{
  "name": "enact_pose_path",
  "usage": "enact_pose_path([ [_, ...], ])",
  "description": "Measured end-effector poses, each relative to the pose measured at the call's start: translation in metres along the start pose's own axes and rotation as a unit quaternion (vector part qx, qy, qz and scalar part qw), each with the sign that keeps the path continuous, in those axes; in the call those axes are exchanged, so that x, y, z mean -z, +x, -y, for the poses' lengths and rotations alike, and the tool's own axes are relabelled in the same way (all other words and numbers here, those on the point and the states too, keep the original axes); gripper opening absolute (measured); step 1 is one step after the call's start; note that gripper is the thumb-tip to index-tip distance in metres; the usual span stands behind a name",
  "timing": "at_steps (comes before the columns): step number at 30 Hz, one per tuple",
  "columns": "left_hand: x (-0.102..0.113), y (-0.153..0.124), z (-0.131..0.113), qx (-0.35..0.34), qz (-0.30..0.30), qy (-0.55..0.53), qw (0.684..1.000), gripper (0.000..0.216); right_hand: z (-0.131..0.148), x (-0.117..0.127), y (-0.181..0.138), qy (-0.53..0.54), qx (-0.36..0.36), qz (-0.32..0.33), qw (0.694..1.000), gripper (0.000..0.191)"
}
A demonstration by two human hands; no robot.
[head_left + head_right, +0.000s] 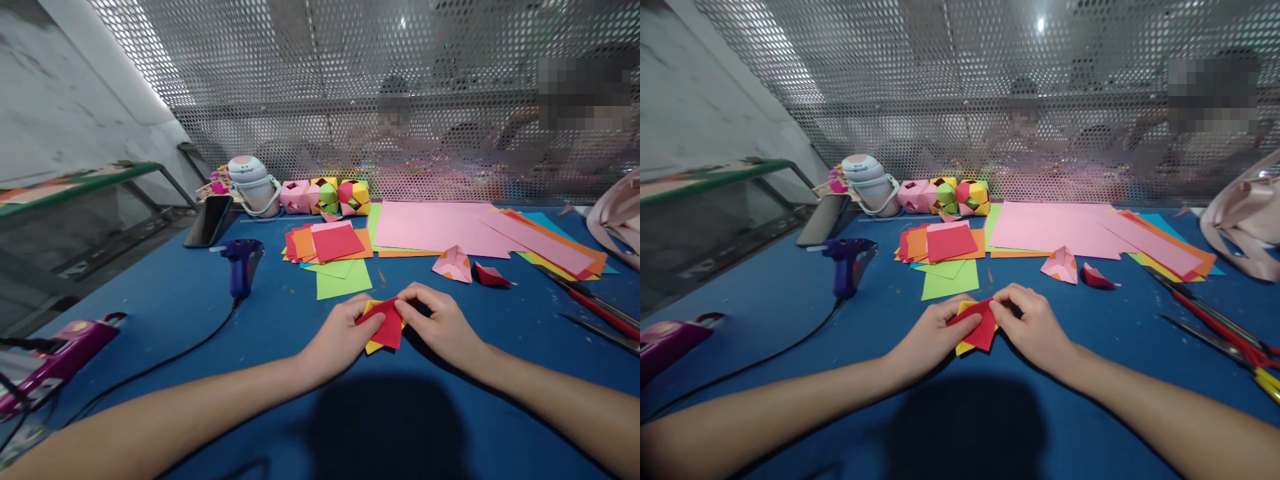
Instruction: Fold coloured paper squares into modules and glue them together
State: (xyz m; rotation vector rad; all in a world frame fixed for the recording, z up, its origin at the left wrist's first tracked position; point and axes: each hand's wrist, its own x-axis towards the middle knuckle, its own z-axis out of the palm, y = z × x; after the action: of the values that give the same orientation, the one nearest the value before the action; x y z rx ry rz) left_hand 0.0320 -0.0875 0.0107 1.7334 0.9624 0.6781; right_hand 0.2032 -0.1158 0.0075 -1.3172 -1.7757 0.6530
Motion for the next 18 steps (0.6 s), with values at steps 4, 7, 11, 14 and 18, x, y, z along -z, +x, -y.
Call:
enact_pose_path([
  [4, -0.0004, 0.0011, -0.0006, 0.029, -0.008, -0.054, 0.998, 0.014, 0.0014, -0.0002, 0.0004, 0.060, -0.058, 0.039, 0.996, 0.011],
  [7, -0.0026, 0.0024, -0.0007, 0.091, -0.062, -0.176, 0.978, 0.015, 0.0015, -0.0005, 0.0000, 0.063, -0.070, 0.056, 0.994, 0.008],
  [11, -0.0045, 0.0029, -0.0003, 0.099, -0.094, -0.230, 0.964, 0.016, 0.0012, -0.0009, 0.0008, 0.060, -0.089, 0.069, 0.992, 0.008],
  [14, -0.0038, 0.0025, -0.0021, 0.091, -0.075, -0.207, 0.971, 0.013, 0.0011, -0.0011, 0.0024, 0.058, -0.092, 0.066, 0.992, 0.010],
  [18, -0.0019, 0.0026, -0.0071, 0.073, -0.084, -0.148, 0.983, 0.011, 0.0008, -0.0018, 0.0032, 0.054, -0.087, 0.059, 0.993, 0.011],
])
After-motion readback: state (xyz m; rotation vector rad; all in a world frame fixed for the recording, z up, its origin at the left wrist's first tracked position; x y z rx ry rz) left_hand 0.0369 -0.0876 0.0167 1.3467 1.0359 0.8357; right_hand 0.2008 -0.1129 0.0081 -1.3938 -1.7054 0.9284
